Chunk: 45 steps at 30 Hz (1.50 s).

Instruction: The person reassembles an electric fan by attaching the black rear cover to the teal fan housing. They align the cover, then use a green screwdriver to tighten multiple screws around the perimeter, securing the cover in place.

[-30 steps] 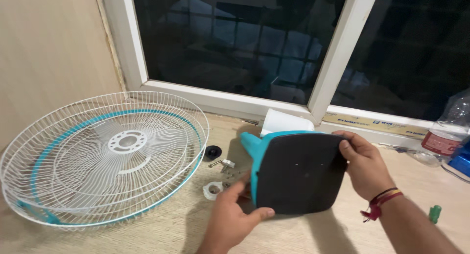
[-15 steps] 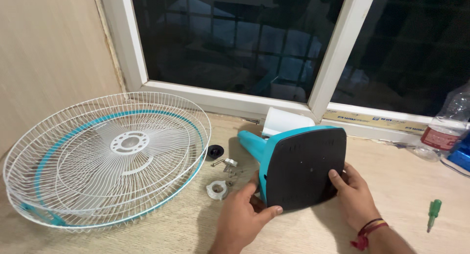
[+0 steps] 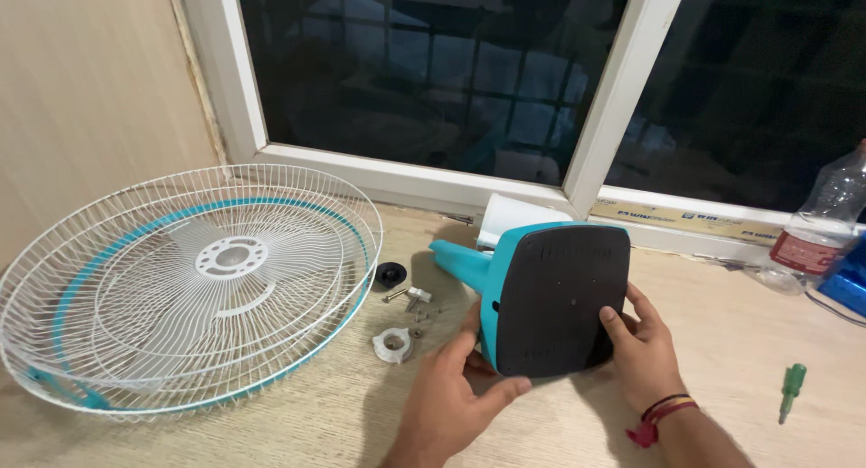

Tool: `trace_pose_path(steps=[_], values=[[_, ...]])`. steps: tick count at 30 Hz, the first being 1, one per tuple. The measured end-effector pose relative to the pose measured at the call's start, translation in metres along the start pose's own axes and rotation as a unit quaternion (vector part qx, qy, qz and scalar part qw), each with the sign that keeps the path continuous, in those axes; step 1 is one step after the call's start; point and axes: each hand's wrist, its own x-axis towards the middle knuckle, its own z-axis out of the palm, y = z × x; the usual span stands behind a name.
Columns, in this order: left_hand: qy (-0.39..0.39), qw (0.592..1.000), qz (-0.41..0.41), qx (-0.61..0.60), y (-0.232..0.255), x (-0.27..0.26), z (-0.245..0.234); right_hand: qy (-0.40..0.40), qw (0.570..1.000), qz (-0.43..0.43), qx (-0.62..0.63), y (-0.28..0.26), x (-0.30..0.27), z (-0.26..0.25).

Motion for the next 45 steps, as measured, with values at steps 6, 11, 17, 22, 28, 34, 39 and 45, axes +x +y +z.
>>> trace_pose_path(steps=[6, 11, 17, 22, 28, 34, 39, 45], values=[[0.079, 0.997, -0.018, -0.011, 0.0, 0.007, 0.016, 0.0, 1.0, -0.01, 0.01, 0.006, 0.002, -0.001], [0.106, 0.993, 0.023, -0.052, -0.001, 0.013, 0.029, -0.026, 0.999, -0.036, 0.024, 0.008, 0.002, -0.004], [0.125, 0.99, -0.017, -0.071, -0.012, 0.017, 0.03, -0.041, 0.999, -0.032, -0.005, 0.002, -0.002, -0.003], [0.113, 0.988, -0.039, -0.098, -0.021, 0.019, 0.03, -0.02, 0.999, -0.011, -0.026, -0.007, -0.007, -0.001], [0.126, 0.977, -0.063, -0.159, -0.034, 0.025, 0.033, -0.082, 0.991, -0.004, 0.105, 0.004, -0.001, -0.011], [0.149, 0.963, -0.075, -0.212, -0.05, 0.031, 0.028, -0.157, 0.978, 0.02, 0.133, 0.025, 0.013, -0.026], [0.165, 0.964, -0.085, -0.19, -0.053, 0.032, 0.031, -0.115, 0.987, 0.032, 0.11, 0.029, 0.012, -0.024], [0.215, 0.969, -0.08, -0.095, -0.045, 0.031, 0.025, -0.138, 0.982, 0.029, 0.125, 0.018, 0.007, -0.018]])
